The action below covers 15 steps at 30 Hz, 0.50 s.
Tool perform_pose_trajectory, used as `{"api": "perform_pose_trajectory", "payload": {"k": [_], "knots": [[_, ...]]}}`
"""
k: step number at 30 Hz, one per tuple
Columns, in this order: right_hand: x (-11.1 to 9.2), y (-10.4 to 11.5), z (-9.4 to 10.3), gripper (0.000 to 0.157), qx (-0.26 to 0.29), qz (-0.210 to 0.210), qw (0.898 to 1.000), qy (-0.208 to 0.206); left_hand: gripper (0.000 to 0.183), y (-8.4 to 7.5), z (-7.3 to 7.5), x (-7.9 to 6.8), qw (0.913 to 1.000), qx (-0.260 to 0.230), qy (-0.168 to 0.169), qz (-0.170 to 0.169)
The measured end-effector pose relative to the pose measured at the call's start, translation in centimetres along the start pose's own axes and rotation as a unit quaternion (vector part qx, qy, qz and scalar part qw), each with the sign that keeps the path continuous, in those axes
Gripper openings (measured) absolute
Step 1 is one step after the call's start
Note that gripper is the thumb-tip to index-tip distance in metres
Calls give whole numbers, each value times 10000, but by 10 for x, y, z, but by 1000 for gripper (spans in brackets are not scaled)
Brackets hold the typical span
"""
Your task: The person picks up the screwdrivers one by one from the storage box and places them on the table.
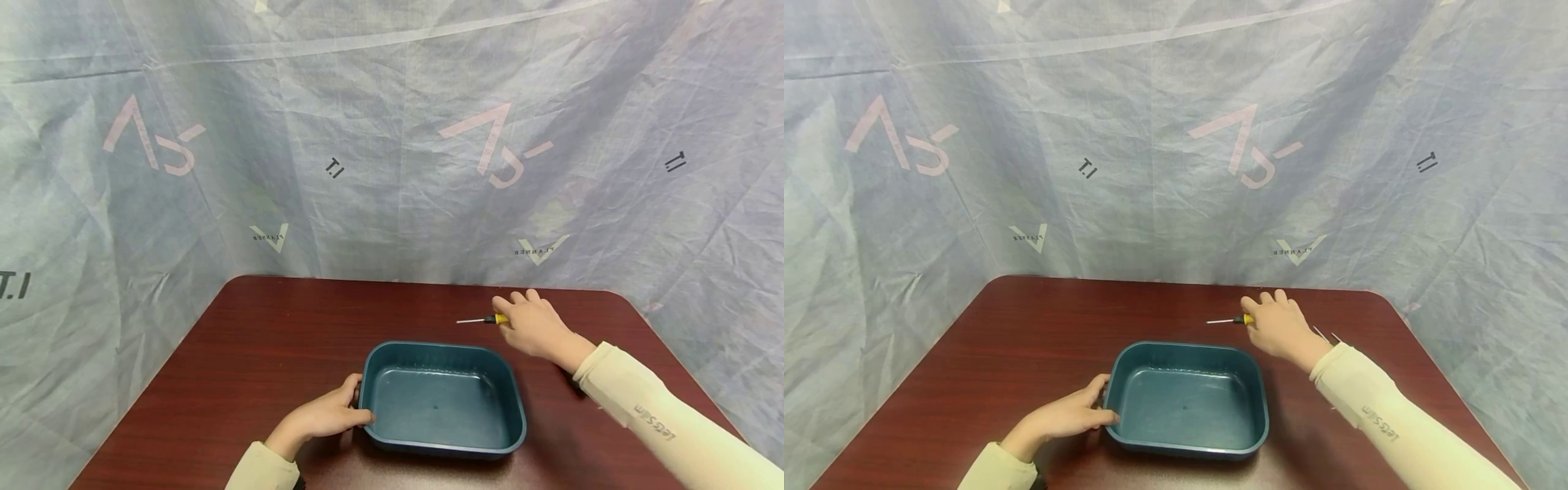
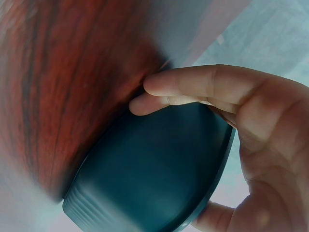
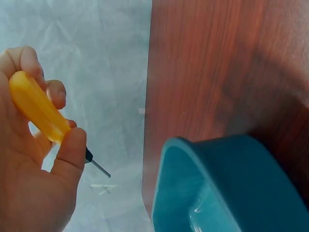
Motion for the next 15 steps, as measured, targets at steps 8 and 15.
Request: {"api": "perform_pose_trajectory", "payload": {"k": [8, 15], "knots": [[-2, -18, -1, 14, 48, -249, 9996, 75, 62, 0, 0, 0, 10000, -75, 13, -3], [-5, -35, -5, 17, 194, -463, 9983, 308, 64, 0, 0, 0, 10000, -86, 23, 2]]}}
Point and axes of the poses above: each hand's wrist, its own x-axis towards the middle knuckle, its own z-axis out of the back of the hand, y = z × x, the point moved 10 cm from there along x, towards the middle knuckle, and after that the axes turned 7 degrees about y, right-handed, at the moved point
